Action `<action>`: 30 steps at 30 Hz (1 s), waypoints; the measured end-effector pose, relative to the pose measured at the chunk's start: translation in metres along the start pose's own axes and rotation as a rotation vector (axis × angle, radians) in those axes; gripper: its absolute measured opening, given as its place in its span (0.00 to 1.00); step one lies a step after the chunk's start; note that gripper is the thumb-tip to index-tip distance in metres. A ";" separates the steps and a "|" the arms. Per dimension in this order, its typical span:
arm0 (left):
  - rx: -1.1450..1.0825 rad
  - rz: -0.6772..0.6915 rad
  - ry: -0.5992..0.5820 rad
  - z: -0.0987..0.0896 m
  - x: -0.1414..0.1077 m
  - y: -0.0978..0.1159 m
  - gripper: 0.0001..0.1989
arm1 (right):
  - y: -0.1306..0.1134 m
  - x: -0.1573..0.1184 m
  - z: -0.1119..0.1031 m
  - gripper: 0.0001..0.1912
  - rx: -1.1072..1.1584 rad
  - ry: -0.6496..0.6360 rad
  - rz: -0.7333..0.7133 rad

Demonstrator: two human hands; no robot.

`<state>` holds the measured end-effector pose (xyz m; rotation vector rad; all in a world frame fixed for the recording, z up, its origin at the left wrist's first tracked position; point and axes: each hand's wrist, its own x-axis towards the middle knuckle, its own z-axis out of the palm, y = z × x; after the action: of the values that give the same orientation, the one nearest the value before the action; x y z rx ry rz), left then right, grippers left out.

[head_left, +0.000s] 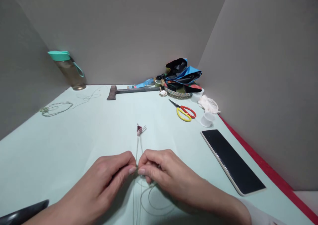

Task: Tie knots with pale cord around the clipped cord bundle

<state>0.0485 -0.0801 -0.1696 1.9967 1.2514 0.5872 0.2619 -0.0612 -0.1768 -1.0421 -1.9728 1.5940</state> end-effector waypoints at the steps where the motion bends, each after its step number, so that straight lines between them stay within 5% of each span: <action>1: 0.008 -0.002 -0.001 -0.001 0.003 -0.001 0.19 | 0.001 0.003 -0.002 0.09 0.034 0.012 0.027; 7: -0.065 -0.139 -0.036 -0.008 0.024 -0.016 0.20 | 0.002 0.022 -0.013 0.07 0.108 0.134 0.107; 13: -0.230 -0.321 0.129 -0.012 0.048 -0.028 0.23 | 0.008 0.037 -0.023 0.10 0.084 0.298 0.147; 30: -0.469 -0.493 0.075 -0.011 0.059 -0.047 0.18 | 0.020 0.059 -0.024 0.10 -0.013 0.320 0.224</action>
<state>0.0394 -0.0098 -0.1971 1.2359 1.4289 0.6375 0.2463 0.0005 -0.1980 -1.4663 -1.7027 1.4145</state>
